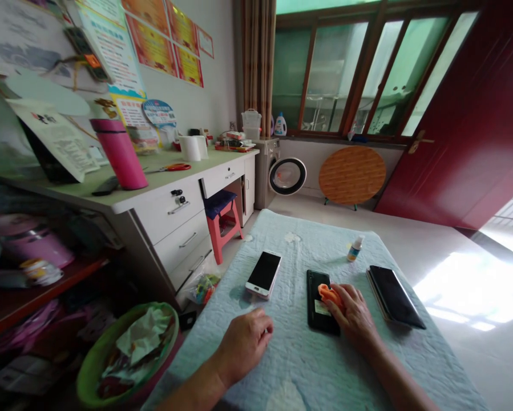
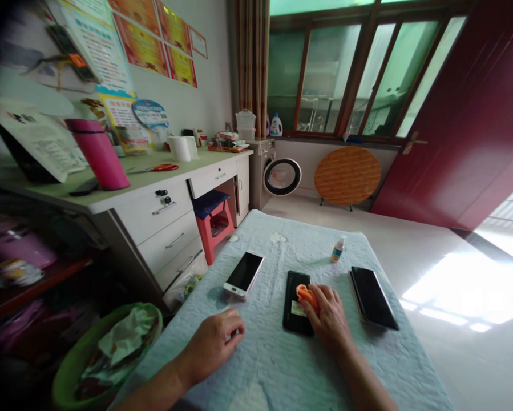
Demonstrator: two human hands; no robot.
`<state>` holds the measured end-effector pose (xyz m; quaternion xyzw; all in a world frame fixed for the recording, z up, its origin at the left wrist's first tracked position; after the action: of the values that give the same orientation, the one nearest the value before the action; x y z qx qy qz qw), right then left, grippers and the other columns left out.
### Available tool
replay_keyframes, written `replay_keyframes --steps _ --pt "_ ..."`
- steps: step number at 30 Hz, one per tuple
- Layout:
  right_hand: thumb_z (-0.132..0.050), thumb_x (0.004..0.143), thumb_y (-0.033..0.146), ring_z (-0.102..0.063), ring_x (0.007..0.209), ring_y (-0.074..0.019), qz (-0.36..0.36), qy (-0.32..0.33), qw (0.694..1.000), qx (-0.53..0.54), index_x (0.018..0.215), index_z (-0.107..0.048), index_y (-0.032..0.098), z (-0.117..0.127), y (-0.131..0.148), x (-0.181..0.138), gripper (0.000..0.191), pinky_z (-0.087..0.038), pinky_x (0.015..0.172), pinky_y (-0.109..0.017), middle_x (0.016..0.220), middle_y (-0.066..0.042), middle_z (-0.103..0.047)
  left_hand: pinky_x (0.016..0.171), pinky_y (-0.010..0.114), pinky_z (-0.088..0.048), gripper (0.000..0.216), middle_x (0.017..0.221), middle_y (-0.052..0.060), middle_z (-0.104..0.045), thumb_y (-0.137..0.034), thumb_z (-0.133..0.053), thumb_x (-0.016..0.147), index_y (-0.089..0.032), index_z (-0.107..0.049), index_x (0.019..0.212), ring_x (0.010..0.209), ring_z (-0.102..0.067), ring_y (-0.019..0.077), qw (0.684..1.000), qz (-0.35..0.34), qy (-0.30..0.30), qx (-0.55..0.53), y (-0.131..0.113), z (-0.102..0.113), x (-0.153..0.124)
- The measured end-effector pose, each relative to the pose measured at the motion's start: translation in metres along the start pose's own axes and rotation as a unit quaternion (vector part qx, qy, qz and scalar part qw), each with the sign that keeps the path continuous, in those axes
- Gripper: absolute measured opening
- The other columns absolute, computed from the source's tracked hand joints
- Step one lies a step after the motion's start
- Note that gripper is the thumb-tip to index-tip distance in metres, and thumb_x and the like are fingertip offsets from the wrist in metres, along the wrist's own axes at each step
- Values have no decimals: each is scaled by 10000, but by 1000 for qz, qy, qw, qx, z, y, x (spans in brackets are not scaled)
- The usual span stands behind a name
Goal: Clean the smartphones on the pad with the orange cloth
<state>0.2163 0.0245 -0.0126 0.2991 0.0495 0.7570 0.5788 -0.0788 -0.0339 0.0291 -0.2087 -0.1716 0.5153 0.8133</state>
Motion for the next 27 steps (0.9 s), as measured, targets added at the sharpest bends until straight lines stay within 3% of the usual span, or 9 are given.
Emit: replay_keyframes --steps 9,22,27 --pt "-503 878 480 -562 990 -245 13 6 1000 -22 1179 -591 237 -1 2 -1 397 -444 899 -404 1082 -84 -602 673 231 -415 131 805 -2 -611 -107 -536 820 -201 -619 785 734 -600 148 999 20 -29 7 18 -7 -7" --pt "-502 891 474 -539 1009 -256 19 -12 999 -23 1219 -537 221 -2 6 -3 417 -420 924 -429 1098 -98 -590 704 258 -437 165 820 15 -569 -97 -462 869 -207 -565 802 763 -586 160 994 -4 -92 54 16 -19 -13" --pt "-483 917 408 -551 980 -234 48 19 998 -22 1136 -607 243 1 12 -3 301 -426 907 -393 1056 -87 -595 694 259 -429 158 820 10 -568 -104 -471 876 -207 -565 802 760 -586 160 995 -3 -92 50 15 -18 -14"
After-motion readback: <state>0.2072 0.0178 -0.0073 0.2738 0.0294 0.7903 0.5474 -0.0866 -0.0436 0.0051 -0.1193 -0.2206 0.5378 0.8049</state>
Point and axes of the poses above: each hand's wrist, its own x-axis towards the middle knuckle, its own z-axis out of the back of the hand, y = z × x, the point moved 2 cm from there along x, towards the middle knuckle
